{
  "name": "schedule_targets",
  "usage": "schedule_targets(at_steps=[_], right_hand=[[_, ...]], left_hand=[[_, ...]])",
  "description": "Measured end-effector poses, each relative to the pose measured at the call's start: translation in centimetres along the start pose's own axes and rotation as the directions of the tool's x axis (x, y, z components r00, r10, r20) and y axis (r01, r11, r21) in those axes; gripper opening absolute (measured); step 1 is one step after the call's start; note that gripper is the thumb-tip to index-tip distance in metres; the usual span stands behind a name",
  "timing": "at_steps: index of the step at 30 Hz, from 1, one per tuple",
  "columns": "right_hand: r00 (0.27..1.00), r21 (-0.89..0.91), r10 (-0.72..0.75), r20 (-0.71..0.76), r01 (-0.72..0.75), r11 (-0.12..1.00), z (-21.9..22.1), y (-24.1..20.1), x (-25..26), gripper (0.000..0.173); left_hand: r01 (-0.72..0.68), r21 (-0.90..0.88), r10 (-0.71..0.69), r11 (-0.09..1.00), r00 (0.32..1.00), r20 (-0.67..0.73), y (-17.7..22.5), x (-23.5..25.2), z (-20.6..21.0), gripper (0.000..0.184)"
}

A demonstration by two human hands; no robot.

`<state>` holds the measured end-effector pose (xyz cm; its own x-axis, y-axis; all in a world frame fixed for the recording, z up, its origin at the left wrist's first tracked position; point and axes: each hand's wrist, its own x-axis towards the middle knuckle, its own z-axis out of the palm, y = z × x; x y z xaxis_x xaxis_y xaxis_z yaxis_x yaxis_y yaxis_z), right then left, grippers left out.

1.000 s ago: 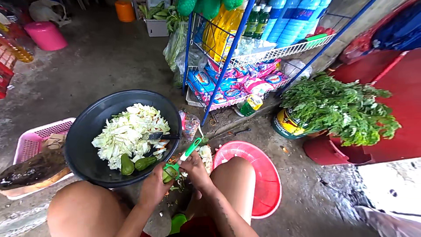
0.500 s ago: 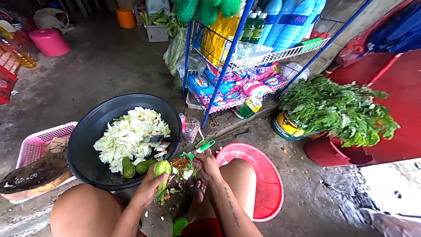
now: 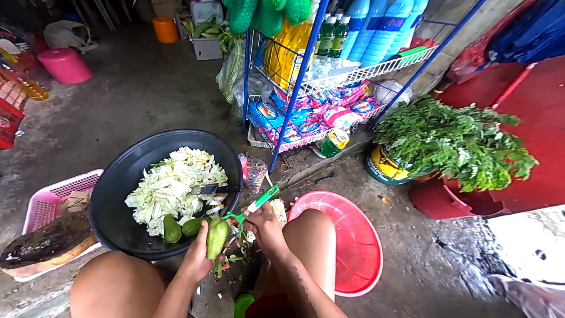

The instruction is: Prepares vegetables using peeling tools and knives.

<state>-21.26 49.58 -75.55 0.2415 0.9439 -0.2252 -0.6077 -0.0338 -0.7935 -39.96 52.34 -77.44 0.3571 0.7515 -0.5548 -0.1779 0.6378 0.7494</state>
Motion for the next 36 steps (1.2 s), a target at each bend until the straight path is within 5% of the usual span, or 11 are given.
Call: schedule_targets(at_steps=[4,8,13,16,22,27,32,36], right_hand=[[0.981,-0.200,0.009,0.195,0.031,0.979,0.8,1.0,-0.6,0.041],[0.987,-0.336,-0.158,-0.041,0.135,0.932,-2.1,0.4,2.7,0.045],[0.983,-0.205,-0.128,-0.131,0.100,0.974,-3.2,-0.6,3.1,0.043],[0.993,-0.110,-0.032,-0.109,0.020,0.994,-1.7,-0.4,1.7,0.040],[0.990,-0.038,0.131,0.049,-0.130,0.991,0.0,0.9,1.0,0.038],[0.983,-0.046,0.023,-0.182,-0.032,0.998,-2.8,0.9,4.1,0.042],[0.993,-0.068,0.084,0.083,-0.079,0.995,-0.9,1.3,1.2,0.037],[0.990,-0.084,0.129,0.062,-0.124,0.989,-1.8,2.1,2.5,0.035]], left_hand=[[-0.169,0.206,0.186,0.964,0.980,-0.064,-1.6,0.2,0.6,0.062],[-0.096,0.181,0.104,0.979,0.994,-0.034,-1.5,-0.3,0.2,0.060],[0.092,-0.117,-0.091,0.989,0.996,0.018,-0.3,-0.5,-0.2,0.078],[0.110,-0.162,-0.116,0.981,0.993,-0.033,-0.5,-0.2,-0.2,0.048],[0.058,-0.068,-0.056,0.996,0.998,0.025,-0.7,0.0,-0.4,0.049],[0.110,-0.178,-0.090,0.978,0.989,0.117,-0.6,0.2,-1.1,0.061],[0.120,-0.089,-0.123,0.989,0.992,-0.024,-0.7,0.7,-1.2,0.058],[0.159,0.018,-0.159,0.987,0.987,-0.005,-0.7,0.5,-0.9,0.061]])
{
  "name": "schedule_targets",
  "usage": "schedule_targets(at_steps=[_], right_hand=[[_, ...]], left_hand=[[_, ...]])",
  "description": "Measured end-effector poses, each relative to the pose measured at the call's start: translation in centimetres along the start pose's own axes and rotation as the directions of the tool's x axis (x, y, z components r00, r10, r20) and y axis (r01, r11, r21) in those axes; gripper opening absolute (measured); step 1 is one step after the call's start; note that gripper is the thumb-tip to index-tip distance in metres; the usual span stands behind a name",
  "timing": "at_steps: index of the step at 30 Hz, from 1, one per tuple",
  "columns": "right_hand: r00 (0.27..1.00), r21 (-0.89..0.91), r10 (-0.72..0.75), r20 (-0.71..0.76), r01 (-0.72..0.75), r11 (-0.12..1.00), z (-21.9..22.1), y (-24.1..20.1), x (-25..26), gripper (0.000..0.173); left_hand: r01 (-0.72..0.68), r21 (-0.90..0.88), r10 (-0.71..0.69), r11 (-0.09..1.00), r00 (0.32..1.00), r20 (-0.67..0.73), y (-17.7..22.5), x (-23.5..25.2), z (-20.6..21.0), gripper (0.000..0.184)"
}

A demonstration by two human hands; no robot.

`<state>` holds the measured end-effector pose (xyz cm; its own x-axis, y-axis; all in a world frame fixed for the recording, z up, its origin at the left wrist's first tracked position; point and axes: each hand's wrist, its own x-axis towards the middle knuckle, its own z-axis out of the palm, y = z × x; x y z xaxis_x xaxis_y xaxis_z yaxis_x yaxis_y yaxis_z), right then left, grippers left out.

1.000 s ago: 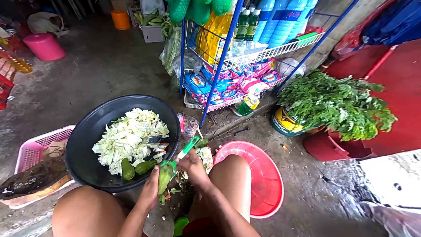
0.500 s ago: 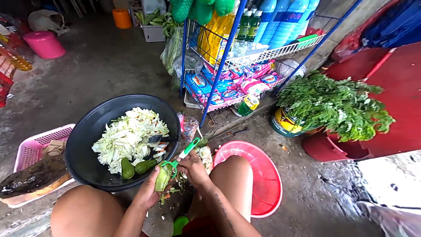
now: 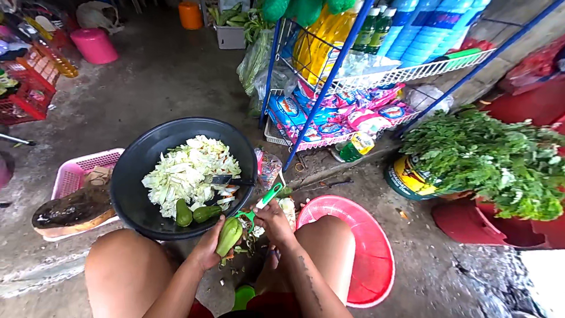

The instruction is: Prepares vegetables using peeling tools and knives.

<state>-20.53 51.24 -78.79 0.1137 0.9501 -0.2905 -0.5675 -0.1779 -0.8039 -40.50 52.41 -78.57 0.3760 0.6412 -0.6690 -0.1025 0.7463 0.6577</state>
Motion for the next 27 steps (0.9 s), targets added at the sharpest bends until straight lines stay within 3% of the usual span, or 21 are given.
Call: schedule_targets(at_steps=[4,7,9,11,13,15,18,20,22,25,27], right_hand=[[0.997,0.055,0.050,0.055,-0.053,0.997,-0.3,-0.3,-0.2,0.034],[0.984,-0.040,0.054,0.170,-0.047,0.998,0.0,-0.2,-0.4,0.035],[0.995,-0.121,0.003,0.099,0.009,0.993,-0.8,-0.2,0.4,0.036],[0.994,-0.185,-0.075,-0.084,0.059,0.981,-2.4,-0.3,1.7,0.042],[0.981,-0.076,-0.086,-0.175,0.074,0.994,-3.1,-1.0,2.2,0.038],[0.995,-0.015,-0.069,-0.074,0.068,0.998,-2.4,-1.7,0.8,0.034],[0.979,-0.124,-0.072,0.189,0.096,0.988,-0.7,-0.8,-1.2,0.033],[0.959,-0.180,-0.105,0.265,0.156,0.971,-0.4,0.3,-1.2,0.033],[0.974,-0.230,-0.149,0.168,0.186,0.955,-1.3,0.7,-0.2,0.035],[0.967,-0.304,-0.211,-0.143,0.160,0.939,-3.7,0.0,1.9,0.042],[0.950,-0.416,-0.230,-0.209,0.126,0.901,-4.4,-1.0,2.3,0.046]], left_hand=[[-0.017,0.094,0.016,0.995,1.000,0.009,0.0,0.3,0.1,0.061],[-0.082,0.194,0.075,0.978,0.996,0.045,-0.3,0.7,0.0,0.057],[-0.093,0.231,0.076,0.968,0.994,0.083,-0.4,0.5,-0.1,0.055],[-0.092,0.230,0.054,0.969,0.985,0.166,-0.5,0.0,-0.3,0.056],[-0.075,0.213,0.028,0.974,0.976,0.217,-0.2,-0.1,-0.4,0.058],[-0.032,0.181,0.002,0.983,0.987,0.160,-0.1,0.1,-0.3,0.059],[0.054,0.115,-0.056,0.992,0.998,0.015,0.1,0.7,0.2,0.060],[0.071,0.101,-0.070,0.992,0.997,-0.012,0.1,0.8,0.3,0.059],[0.065,0.113,-0.069,0.991,0.997,0.034,0.0,0.6,0.0,0.059],[0.039,0.110,-0.059,0.993,0.980,0.189,0.0,-0.1,-0.4,0.063],[0.018,0.137,-0.033,0.990,0.994,0.106,0.5,0.1,-0.4,0.062]])
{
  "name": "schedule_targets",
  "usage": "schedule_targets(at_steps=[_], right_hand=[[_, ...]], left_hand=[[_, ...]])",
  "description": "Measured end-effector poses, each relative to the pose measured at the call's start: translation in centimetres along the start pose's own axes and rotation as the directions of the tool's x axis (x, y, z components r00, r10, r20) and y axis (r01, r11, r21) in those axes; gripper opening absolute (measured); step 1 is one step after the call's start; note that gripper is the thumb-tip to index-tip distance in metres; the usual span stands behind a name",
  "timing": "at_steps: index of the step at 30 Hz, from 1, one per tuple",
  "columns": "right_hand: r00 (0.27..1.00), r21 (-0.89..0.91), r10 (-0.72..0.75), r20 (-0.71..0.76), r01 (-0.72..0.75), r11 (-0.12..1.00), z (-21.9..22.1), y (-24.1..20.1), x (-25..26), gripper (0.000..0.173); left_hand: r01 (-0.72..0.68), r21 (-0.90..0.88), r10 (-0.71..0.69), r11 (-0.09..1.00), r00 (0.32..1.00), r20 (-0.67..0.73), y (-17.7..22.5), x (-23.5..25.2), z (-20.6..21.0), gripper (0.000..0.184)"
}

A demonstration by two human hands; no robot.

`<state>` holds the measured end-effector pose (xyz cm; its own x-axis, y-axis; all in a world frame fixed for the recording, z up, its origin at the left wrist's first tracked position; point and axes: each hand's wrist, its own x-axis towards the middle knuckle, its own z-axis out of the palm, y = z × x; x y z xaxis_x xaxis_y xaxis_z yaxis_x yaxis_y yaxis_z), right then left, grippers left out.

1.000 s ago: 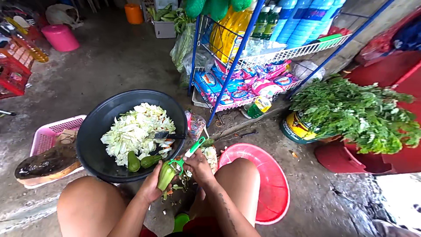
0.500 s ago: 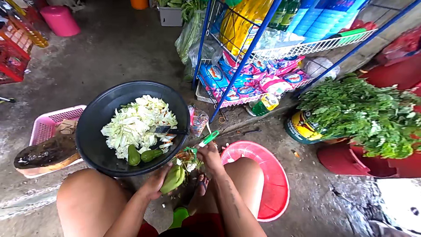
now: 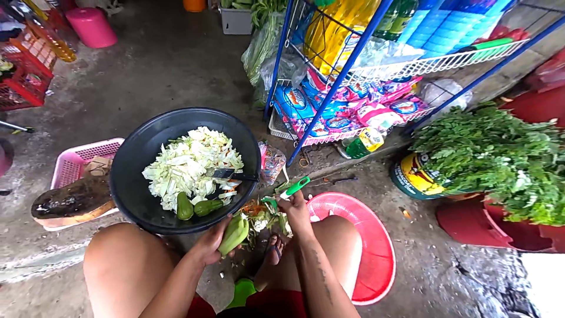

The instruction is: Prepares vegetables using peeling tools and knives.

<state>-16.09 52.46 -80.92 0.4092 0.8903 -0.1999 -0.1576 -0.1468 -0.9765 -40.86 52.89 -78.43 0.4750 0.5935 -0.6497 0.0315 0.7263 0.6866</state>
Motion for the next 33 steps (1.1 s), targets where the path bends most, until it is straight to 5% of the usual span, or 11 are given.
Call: schedule_targets(at_steps=[2,3,5,10,13,16,20,24,29,31,33], right_hand=[[0.998,-0.413,0.021,0.051,0.002,0.911,-0.5,-0.9,0.0,0.049],[0.994,-0.680,0.080,0.073,-0.009,0.733,-0.4,-1.5,0.0,0.052],[0.975,-0.898,0.216,0.060,-0.042,0.439,0.6,-2.1,-0.3,0.051],[0.934,-0.872,0.317,0.167,-0.010,0.489,2.3,-1.6,0.6,0.047],[0.907,-0.857,0.355,0.227,0.013,0.515,2.8,-0.6,1.1,0.045],[0.902,-0.797,0.351,0.253,-0.011,0.604,2.7,0.4,1.3,0.052],[0.901,-0.685,0.296,0.317,0.002,0.728,4.4,-0.2,1.4,0.050],[0.819,-0.770,0.361,0.446,0.146,0.621,9.1,-2.3,2.9,0.041],[0.661,-0.838,0.536,0.525,0.292,0.461,15.1,-2.9,4.4,0.043],[0.688,-0.861,0.523,0.503,0.351,0.367,16.6,-3.3,4.6,0.050],[0.794,-0.883,0.386,0.469,0.424,0.202,17.6,-3.5,4.9,0.043]], left_hand=[[-0.076,0.125,0.098,0.989,0.979,-0.181,1.0,0.7,-0.1,0.057],[-0.123,0.228,0.177,0.966,0.956,-0.234,1.5,1.2,-0.4,0.056],[-0.144,0.431,0.287,0.891,0.914,-0.287,2.6,2.6,-1.4,0.060],[-0.032,0.668,0.333,0.743,0.884,-0.328,5.7,6.7,-4.7,0.059],[0.155,0.803,0.293,0.575,0.878,-0.379,7.0,7.7,-7.5,0.062],[0.451,0.769,0.258,0.454,0.759,-0.598,7.3,7.7,-10.6,0.072],[0.572,0.675,0.098,0.466,0.725,-0.681,5.7,8.7,-13.9,0.089],[0.599,0.547,0.030,0.585,0.658,-0.753,4.5,10.2,-15.2,0.104],[0.607,0.586,-0.001,0.537,0.695,-0.719,6.8,8.0,-14.8,0.086],[0.571,0.633,0.029,0.523,0.730,-0.683,8.9,5.5,-14.1,0.078],[0.469,0.646,0.092,0.602,0.763,-0.639,10.3,3.2,-14.1,0.078]])
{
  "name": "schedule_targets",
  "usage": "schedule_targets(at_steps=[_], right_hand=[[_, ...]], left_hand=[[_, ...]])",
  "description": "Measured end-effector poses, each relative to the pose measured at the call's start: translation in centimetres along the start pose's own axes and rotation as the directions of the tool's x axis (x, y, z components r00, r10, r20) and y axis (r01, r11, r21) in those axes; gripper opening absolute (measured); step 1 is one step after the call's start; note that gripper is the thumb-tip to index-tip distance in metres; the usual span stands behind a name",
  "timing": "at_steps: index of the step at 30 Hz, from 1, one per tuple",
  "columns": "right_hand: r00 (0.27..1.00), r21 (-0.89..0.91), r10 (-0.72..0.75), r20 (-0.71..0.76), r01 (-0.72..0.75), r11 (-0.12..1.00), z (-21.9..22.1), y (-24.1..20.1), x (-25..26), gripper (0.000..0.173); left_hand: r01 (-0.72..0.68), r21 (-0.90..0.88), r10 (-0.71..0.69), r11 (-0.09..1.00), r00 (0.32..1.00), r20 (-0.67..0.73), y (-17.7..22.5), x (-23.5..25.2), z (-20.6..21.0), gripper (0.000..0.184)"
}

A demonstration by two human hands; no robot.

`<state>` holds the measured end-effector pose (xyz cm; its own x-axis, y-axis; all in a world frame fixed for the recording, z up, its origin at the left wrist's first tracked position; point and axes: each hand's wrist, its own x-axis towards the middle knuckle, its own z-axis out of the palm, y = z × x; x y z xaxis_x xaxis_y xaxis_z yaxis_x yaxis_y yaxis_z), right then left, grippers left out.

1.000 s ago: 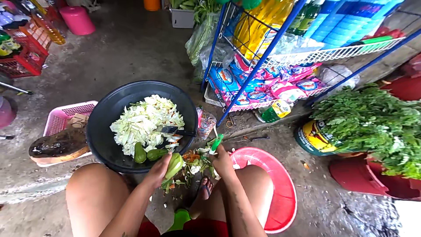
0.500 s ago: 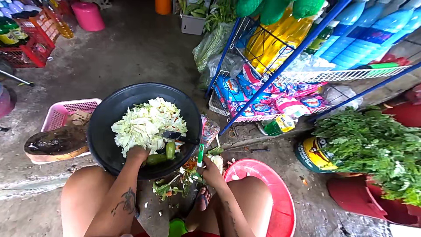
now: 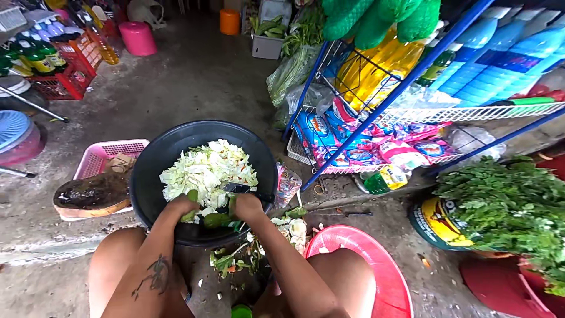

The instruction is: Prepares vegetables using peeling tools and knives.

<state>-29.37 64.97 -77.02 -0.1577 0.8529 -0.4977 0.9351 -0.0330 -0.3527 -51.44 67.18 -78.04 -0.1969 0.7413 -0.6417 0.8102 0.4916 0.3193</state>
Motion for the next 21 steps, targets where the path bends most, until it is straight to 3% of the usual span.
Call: schedule_targets(at_steps=[2,4,6,9,13,14,17,21], right_hand=[[0.990,-0.122,0.004,-0.142,-0.021,0.992,0.7,0.5,2.2,0.044],[0.991,-0.197,0.046,-0.128,-0.071,0.978,1.5,1.4,4.1,0.055],[0.993,-0.225,0.091,-0.080,-0.107,0.968,1.7,1.8,4.5,0.051],[0.990,-0.196,0.140,-0.025,-0.142,0.970,0.5,1.5,2.1,0.048],[0.981,0.020,0.190,-0.027,-0.189,0.982,-1.1,3.6,-4.9,0.060],[0.983,0.120,0.175,-0.052,-0.167,0.979,-0.7,4.8,-6.5,0.056],[0.978,0.451,0.102,-0.183,-0.009,0.893,2.2,7.7,-11.3,0.049],[0.932,0.538,0.015,-0.363,0.197,0.820,6.4,8.9,-17.4,0.046]], left_hand=[[-0.118,-0.157,0.118,0.980,0.993,-0.007,-0.3,-1.3,-1.5,0.076],[-0.291,-0.265,0.295,0.919,0.955,-0.025,-0.4,-3.1,-1.9,0.076],[-0.450,-0.257,0.442,0.855,0.892,-0.091,-0.3,-5.1,-1.2,0.075],[-0.529,-0.188,0.493,0.828,0.845,-0.206,0.0,-7.7,1.1,0.078],[-0.512,-0.091,0.476,0.854,0.840,-0.259,0.6,-9.5,3.8,0.071],[-0.518,-0.075,0.485,0.852,0.835,-0.259,0.9,-9.7,4.2,0.069],[-0.562,-0.018,0.542,0.827,0.805,-0.240,1.9,-9.9,5.8,0.066],[-0.611,0.078,0.612,0.787,0.760,-0.220,3.2,-10.1,7.5,0.061]])
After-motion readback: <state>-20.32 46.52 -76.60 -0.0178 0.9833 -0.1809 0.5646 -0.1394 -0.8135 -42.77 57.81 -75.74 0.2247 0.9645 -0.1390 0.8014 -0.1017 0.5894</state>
